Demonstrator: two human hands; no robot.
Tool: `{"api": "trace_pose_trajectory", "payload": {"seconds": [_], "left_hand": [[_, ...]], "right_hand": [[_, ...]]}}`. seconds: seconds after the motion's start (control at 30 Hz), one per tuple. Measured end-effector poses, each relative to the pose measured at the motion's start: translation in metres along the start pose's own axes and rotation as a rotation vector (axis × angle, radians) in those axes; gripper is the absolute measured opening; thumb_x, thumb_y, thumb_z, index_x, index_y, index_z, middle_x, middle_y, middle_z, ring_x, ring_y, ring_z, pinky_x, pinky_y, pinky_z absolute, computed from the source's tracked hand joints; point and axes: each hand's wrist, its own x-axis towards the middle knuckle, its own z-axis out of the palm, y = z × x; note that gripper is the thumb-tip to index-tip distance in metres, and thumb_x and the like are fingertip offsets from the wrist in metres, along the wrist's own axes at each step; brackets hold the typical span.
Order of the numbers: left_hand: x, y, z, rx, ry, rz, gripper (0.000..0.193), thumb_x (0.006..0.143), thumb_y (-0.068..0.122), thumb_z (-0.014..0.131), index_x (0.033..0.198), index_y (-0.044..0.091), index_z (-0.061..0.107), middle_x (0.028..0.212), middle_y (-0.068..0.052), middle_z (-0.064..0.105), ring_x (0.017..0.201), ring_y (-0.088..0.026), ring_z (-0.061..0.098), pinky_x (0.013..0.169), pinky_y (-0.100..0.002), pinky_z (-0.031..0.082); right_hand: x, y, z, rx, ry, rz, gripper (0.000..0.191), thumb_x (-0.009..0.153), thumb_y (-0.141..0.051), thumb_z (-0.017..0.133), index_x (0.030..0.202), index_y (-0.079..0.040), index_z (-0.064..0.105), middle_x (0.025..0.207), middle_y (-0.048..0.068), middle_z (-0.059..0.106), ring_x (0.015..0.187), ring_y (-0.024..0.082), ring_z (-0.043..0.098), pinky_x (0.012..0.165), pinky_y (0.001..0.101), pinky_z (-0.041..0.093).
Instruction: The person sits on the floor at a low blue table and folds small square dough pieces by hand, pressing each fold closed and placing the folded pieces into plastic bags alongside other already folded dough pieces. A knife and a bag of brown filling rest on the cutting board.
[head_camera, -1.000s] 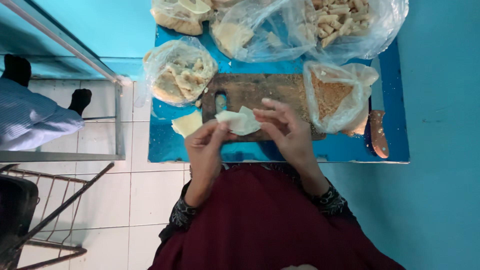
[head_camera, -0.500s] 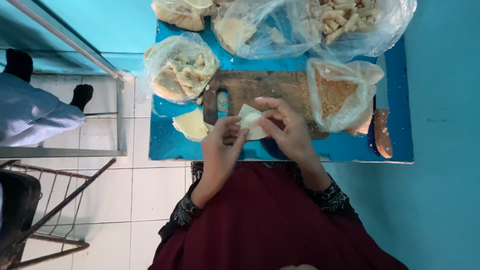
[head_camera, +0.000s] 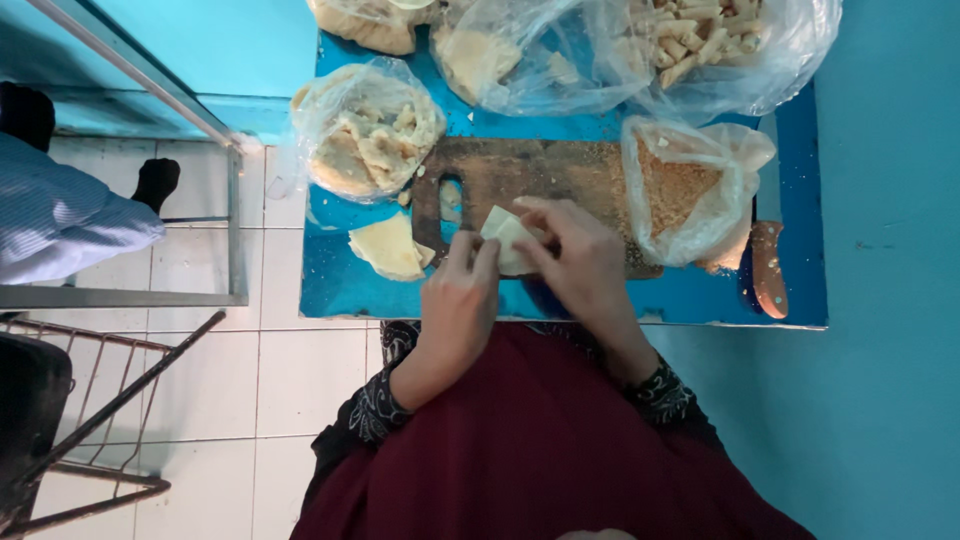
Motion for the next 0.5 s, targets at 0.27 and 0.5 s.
{"api": "trace_pose_trajectory", "payload": {"seconds": [0.27, 0.5], "left_hand": [[-0.001, 0.004, -0.003, 0.194, 0.022, 0.03, 0.022, 0.085, 0.002, 0.064, 0.108, 0.003, 0.065, 0.111, -0.011, 0.061, 0.083, -0.031, 0.068, 0.065, -0.042, 0.054], [0.009, 0.001, 0.003, 0.218, 0.142, 0.119, 0.026, 0.083, 0.002, 0.06, 0.109, 0.001, 0.063, 0.114, -0.013, 0.058, 0.094, -0.034, 0.068, 0.069, -0.04, 0.055]], "right_hand": [[0.028, -0.003, 0.015, -0.066, -0.081, -0.159, 0.04, 0.091, -0.014, 0.072, 0.131, -0.013, 0.063, 0.1, 0.006, 0.069, 0.095, 0.029, 0.066, 0.081, 0.0416, 0.053], [0.03, -0.002, 0.011, -0.035, -0.044, -0.064, 0.036, 0.096, -0.012, 0.069, 0.131, -0.011, 0.062, 0.099, 0.007, 0.066, 0.094, 0.03, 0.065, 0.082, 0.0438, 0.052]]}}
